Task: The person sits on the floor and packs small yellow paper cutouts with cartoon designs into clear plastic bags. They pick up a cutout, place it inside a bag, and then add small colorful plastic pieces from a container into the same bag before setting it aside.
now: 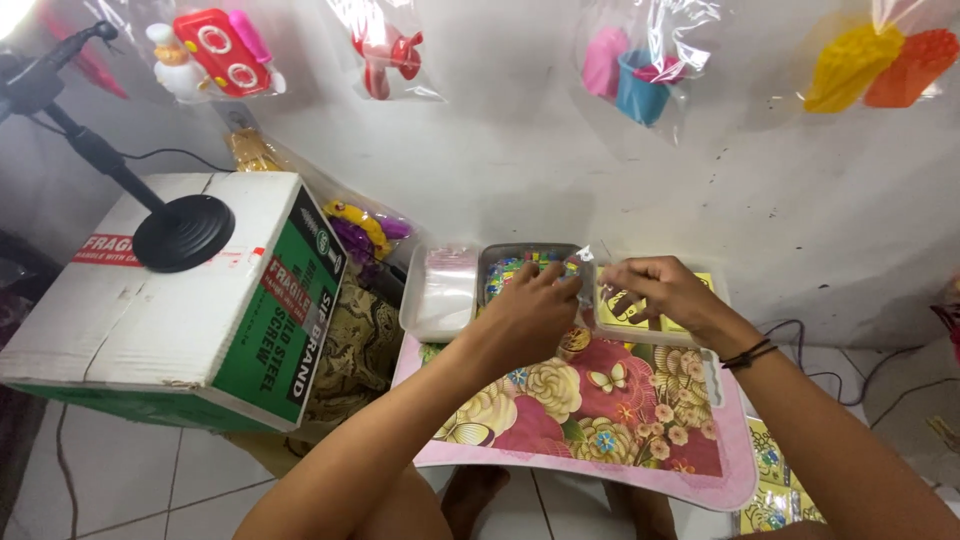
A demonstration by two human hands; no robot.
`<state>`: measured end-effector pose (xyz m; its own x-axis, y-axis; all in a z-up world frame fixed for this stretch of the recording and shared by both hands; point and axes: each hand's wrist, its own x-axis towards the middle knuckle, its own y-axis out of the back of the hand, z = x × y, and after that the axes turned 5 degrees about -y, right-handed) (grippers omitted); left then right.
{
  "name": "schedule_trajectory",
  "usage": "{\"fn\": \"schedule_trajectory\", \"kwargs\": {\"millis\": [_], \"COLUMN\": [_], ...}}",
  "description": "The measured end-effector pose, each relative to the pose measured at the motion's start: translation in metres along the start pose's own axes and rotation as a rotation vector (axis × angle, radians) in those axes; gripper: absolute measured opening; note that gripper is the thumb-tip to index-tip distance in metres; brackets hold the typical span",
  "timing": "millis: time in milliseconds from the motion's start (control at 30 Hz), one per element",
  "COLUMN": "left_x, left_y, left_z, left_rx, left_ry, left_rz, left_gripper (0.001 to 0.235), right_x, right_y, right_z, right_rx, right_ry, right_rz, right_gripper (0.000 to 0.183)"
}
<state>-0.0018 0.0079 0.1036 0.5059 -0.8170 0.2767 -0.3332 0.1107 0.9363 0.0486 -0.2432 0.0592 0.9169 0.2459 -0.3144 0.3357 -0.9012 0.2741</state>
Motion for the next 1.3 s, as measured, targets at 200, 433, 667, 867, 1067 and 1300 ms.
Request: {"fn": "schedule_trajectory", "kwargs": {"millis": [200, 433, 667, 867, 1067, 1300], "left_x": [0.000, -0.004, -0.010, -0.013, -0.017, -0.021], "left_y": [-0.012, -0.008, -0.045, -0.062, -0.111, -0.079], "left_z": [0.011, 0.001, -0.015, -0.026, -0.028, -0.030], "left_rx": [0.007, -0.913, -1.302, -1.302, -0.927, -0.965], "left_ry": [-0.025, 0.403, 0.464, 0.478, 0.473, 0.494], "left_rz": [0.148, 0.051, -0.161, -0.104, -0.191, -0.093], "left_gripper": [0.028, 0.070, 0.039, 0.016, 0.016, 0.019], "right_x": [-0.036, -0.037, -0.033, -0.023, -0.017, -0.023], "right_y": [-0.017, -0.017, -0.017, -0.014, -0.020, -0.024], "right_z": [-0.024, -0.014, -0.002, 0.011, 0.018, 0.017], "right_rx": [-0.015, -0.011, -0.092, -0.041, -0.032, 0.025], "right_ry": [-0.011, -0.011, 0.003, -0.012, -0.042, -0.005], "right_rz": [0.027, -0.025, -0.107, 0.028, 0.058, 0.098], "right_gripper": [0.018, 0.013, 0.013, 0.018, 0.016, 0.021]}}
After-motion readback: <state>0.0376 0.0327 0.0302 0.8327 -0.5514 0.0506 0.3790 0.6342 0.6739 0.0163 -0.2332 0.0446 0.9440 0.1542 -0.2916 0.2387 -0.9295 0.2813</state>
